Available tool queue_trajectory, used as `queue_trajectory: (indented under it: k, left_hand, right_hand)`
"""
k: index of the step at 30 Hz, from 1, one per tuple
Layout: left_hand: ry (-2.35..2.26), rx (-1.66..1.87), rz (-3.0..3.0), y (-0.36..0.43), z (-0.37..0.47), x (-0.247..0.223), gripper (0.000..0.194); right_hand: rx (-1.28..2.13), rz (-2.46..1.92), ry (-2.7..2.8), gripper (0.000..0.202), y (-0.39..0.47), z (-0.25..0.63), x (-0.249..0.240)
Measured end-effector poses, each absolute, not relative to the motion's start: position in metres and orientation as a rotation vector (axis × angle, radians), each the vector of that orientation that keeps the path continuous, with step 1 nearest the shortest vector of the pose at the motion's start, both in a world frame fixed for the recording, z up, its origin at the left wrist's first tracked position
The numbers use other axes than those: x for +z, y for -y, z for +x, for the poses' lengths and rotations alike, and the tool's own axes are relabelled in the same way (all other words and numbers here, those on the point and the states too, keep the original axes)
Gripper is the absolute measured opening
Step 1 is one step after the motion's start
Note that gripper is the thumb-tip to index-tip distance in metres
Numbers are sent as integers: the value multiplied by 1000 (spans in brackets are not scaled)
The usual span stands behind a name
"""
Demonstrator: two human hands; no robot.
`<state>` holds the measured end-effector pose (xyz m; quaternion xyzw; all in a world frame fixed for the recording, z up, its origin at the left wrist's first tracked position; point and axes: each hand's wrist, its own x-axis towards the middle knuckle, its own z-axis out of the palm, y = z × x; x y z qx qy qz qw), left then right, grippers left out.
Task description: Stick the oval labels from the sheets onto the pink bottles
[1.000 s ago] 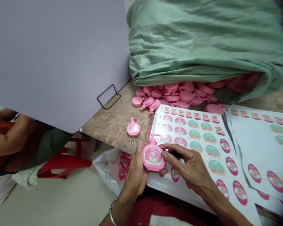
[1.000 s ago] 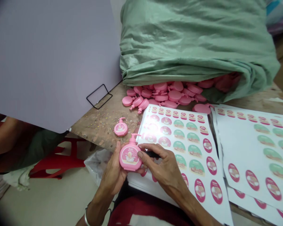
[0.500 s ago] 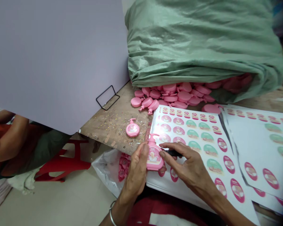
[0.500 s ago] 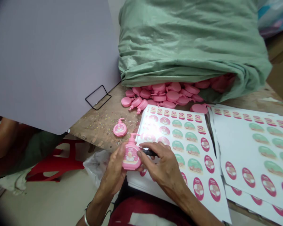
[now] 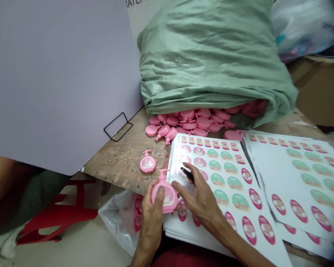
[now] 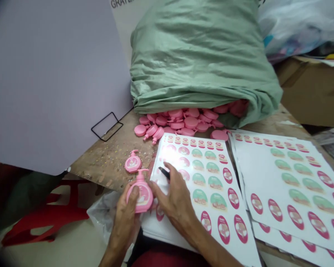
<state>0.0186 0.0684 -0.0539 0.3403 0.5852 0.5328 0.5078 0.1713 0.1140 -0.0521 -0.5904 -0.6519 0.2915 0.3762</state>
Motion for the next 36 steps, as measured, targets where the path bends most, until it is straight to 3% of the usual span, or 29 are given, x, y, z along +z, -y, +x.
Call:
queue_trajectory:
  k: [5, 10, 21, 27, 36]
  left_hand:
    - [-1744, 1199, 1084, -101, -15, -49, 37]
    - [-1775, 1122, 1317, -131, -20, -68, 35]
    - [-2113, 1222, 1809, -137, -29, -83, 27]
    - [-2017, 1435, 1749, -110, -32, -76, 20]
    - [-1834, 1559, 1637, -124, -33, -46, 17]
  right_hand:
    - [89, -1747, 2002, 51, -129, 255, -70]
    - [-183, -1800, 2210, 45, -133, 273, -87]
    - [-164, -1525, 2547, 22, -215, 195, -31]
    - [-204, -1384, 2755, 21, -267, 132, -39]
    - [-197, -1364, 2777, 23, -269, 146, -13]
